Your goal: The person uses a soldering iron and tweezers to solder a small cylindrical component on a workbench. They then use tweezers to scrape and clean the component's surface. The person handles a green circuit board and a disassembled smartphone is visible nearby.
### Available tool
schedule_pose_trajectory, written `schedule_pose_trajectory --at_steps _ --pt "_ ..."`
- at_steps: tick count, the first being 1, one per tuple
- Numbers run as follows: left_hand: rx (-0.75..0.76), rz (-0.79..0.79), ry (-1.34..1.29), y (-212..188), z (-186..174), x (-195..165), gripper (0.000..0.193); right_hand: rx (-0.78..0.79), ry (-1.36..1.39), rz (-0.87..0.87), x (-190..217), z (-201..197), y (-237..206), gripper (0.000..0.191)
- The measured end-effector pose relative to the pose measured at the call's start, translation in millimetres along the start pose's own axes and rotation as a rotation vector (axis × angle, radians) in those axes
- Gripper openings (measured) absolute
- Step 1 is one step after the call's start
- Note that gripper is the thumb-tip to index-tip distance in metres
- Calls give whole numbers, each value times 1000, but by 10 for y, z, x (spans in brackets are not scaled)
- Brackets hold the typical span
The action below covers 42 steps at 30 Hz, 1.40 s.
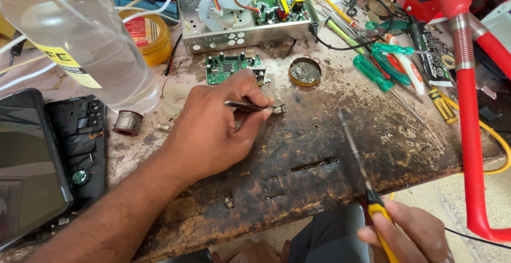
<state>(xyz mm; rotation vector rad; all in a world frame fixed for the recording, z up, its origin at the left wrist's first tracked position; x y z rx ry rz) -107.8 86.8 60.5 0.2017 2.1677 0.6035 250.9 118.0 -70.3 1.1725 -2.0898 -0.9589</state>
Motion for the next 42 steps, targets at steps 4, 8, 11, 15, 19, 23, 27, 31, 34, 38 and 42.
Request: schedule_pose_trajectory --at_steps 4,8,11,15,19,23,27,31,34,38,42 --pt "56 -120 2 24 7 -9 17 59 40 -202 -274 -60 -187 47" --pt "56 66 -29 46 4 -2 16 108 43 9 -164 48 -489 47" --pt "51 169 -37 50 11 6 17 144 301 354 -187 -4 -577 52" --pt "70 157 -4 3 70 -8 22 185 115 68 -354 -137 -351 55" --pt "99 119 139 -4 95 -11 24 49 204 317 -214 -59 -67 45" --pt "21 175 158 -8 104 -33 24 0 154 397 87 102 174 33" --pt "11 100 178 -22 116 -38 21 86 132 91 183 213 400 35" --pt "-36 118 183 -40 106 -38 21 66 161 113 331 259 456 37" --pt "-20 88 168 -39 112 -33 20 97 121 46 442 264 514 40" --pt "-16 62 157 -45 110 -39 20 113 160 33 497 280 656 42" --pt "-28 64 150 -54 111 -52 19 89 165 -82 477 327 668 42"
Point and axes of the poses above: each hand's wrist, its own y-axis towards the middle knuckle, its own z-axis out of the palm, x = y × z, the point moved 1 cm from there along y, towards the middle knuckle
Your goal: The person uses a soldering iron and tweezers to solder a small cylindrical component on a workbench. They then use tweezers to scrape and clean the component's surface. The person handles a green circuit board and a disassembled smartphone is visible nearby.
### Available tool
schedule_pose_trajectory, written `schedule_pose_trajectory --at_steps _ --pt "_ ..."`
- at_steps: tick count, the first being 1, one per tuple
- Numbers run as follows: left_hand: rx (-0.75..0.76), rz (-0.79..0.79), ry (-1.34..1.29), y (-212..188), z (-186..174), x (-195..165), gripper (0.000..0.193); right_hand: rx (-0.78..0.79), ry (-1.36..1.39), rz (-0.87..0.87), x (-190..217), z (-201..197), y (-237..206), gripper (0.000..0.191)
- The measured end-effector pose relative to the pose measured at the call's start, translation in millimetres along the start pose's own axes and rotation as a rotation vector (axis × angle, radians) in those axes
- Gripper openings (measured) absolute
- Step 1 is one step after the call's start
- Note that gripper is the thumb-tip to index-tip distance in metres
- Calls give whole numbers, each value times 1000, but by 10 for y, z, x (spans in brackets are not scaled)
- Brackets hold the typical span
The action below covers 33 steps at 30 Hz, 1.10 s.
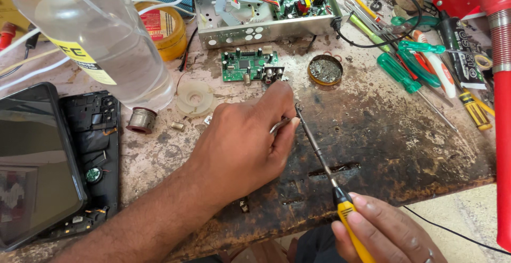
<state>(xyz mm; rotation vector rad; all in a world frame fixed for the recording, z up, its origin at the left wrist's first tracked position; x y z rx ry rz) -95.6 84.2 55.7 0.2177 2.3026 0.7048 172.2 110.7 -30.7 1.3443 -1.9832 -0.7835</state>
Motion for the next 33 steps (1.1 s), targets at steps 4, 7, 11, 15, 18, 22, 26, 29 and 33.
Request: schedule_pose_trajectory --at_steps 4,7,11,15,18,22,26,29,33 --pt "0 -13 8 6 11 -2 18 -32 5 42 17 77 -178 41" --pt "-12 25 8 -6 10 -12 19 -12 -28 22 37 98 -203 39" --pt "-17 38 8 -18 7 -6 20 -15 -59 58 -39 -77 62 39" --pt "5 -1 -9 -28 -3 6 19 -68 -132 239 -73 -298 288 39" --pt "6 -59 -78 4 -44 41 18 -324 57 457 -50 -243 275 26" --pt "11 -219 -136 40 -106 73 21 -488 432 513 -411 -386 428 19" --pt "10 -255 -154 79 -206 56 24 -537 529 501 -1033 -661 952 15" --pt "14 -274 -184 91 -307 30 25 -472 446 452 -1407 -752 1444 18" --pt "36 -320 -180 91 -378 20 31 -391 264 384 -1666 -617 1934 19"
Point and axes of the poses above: each hand's wrist, its own y-axis towards the middle knuckle, its own z-axis out of the palm, x = y × z, the point moved 1 cm from there along y, towards the middle knuckle
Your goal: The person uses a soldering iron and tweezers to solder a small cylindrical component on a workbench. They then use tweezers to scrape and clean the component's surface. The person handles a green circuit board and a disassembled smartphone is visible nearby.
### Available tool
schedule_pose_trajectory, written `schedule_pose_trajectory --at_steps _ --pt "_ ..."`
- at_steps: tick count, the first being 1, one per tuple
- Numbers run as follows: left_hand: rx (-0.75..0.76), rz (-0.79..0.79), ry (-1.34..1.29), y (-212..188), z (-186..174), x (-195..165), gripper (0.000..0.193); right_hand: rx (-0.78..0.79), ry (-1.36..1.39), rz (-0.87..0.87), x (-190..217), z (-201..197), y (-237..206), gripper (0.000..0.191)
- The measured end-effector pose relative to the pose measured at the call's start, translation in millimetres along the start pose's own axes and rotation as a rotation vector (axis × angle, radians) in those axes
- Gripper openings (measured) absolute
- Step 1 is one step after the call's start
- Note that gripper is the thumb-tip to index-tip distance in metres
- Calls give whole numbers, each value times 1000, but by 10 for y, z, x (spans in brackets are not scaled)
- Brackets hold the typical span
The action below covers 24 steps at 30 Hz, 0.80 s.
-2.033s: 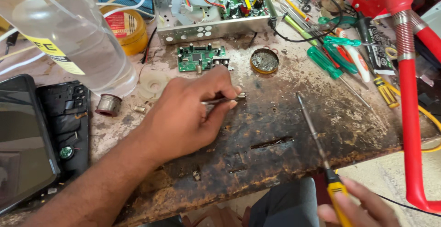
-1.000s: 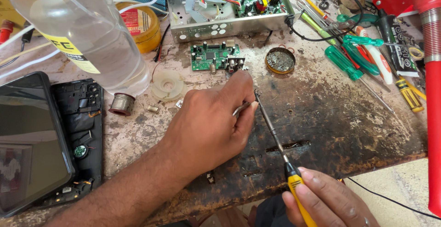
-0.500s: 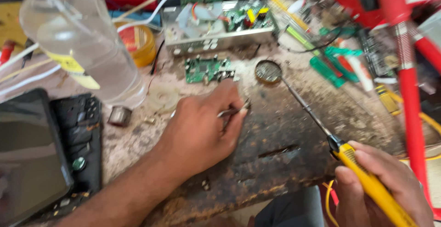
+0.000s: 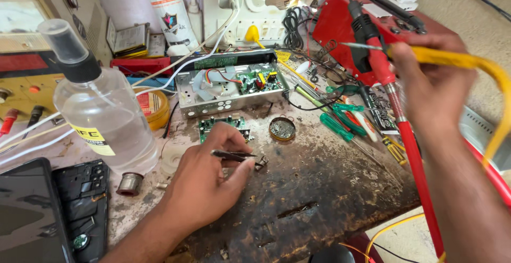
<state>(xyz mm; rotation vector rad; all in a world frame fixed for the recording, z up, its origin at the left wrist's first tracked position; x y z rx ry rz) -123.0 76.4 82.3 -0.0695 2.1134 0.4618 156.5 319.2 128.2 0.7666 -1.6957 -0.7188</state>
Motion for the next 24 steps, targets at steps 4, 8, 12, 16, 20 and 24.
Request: schedule_pose_trajectory --at_steps 4,8,12,16,20,24 --pt "-78 57 -62 10 -52 33 33 42 -269 -11 -238 269 262 21" --pt "-151 170 -125 22 -112 70 34 79 -486 -77 -581 518 409 31" --pt "-170 222 -96 15 -123 66 25 190 -469 81 -801 792 411 45" --pt "-176 231 -70 -16 -122 53 17 211 -41 545 -626 952 161 64" --pt "-220 366 -6 -25 -102 23 16 335 276 733 21 828 -358 76" --pt "-200 533 144 -86 11 -58 28 515 294 343 780 553 -925 63"
Point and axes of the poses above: each hand's wrist, its own y-axis towards the middle knuckle, its own z-axis out of the palm, x = y × z, the point moved 1 cm from there along y, towards the middle knuckle
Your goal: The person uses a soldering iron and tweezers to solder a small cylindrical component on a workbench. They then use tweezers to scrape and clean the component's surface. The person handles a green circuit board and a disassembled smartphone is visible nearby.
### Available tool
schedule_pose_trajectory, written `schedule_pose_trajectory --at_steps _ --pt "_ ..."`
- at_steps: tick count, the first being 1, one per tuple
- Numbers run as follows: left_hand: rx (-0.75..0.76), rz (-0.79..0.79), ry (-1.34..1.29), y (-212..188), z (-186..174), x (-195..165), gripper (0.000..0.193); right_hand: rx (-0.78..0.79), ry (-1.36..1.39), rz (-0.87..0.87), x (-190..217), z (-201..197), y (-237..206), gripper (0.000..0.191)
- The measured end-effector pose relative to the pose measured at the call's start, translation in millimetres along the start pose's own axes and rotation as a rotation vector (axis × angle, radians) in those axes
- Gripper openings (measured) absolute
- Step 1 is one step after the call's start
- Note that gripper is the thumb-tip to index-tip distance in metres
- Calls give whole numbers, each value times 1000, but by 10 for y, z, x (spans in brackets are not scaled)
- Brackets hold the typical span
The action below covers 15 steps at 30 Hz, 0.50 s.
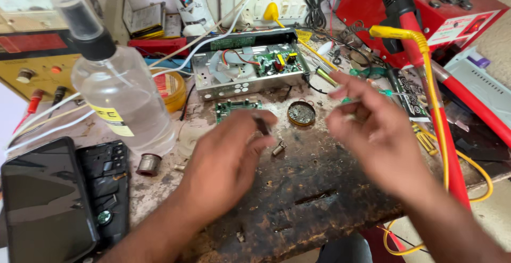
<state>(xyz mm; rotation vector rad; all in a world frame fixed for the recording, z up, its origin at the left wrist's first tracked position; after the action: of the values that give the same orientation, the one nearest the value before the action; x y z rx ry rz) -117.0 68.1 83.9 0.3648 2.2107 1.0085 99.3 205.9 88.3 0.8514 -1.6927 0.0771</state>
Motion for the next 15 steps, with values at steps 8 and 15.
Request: schedule_pose_trajectory --at_steps 8,15 --pt "62 145 92 -57 199 -153 42 -252 -66 -356 69 274 -670 23" --pt "218 -238 233 -33 290 101 34 -466 -171 -54 -444 -99 -737 14"
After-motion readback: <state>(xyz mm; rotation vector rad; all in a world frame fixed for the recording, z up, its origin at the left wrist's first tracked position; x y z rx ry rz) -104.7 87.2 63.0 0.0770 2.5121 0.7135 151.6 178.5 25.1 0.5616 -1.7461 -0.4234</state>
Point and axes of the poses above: each hand's wrist, its own y-axis towards the middle knuckle, its own z-axis out of the palm, x = y × z, the point moved 1 cm from there along y, towards the middle knuckle
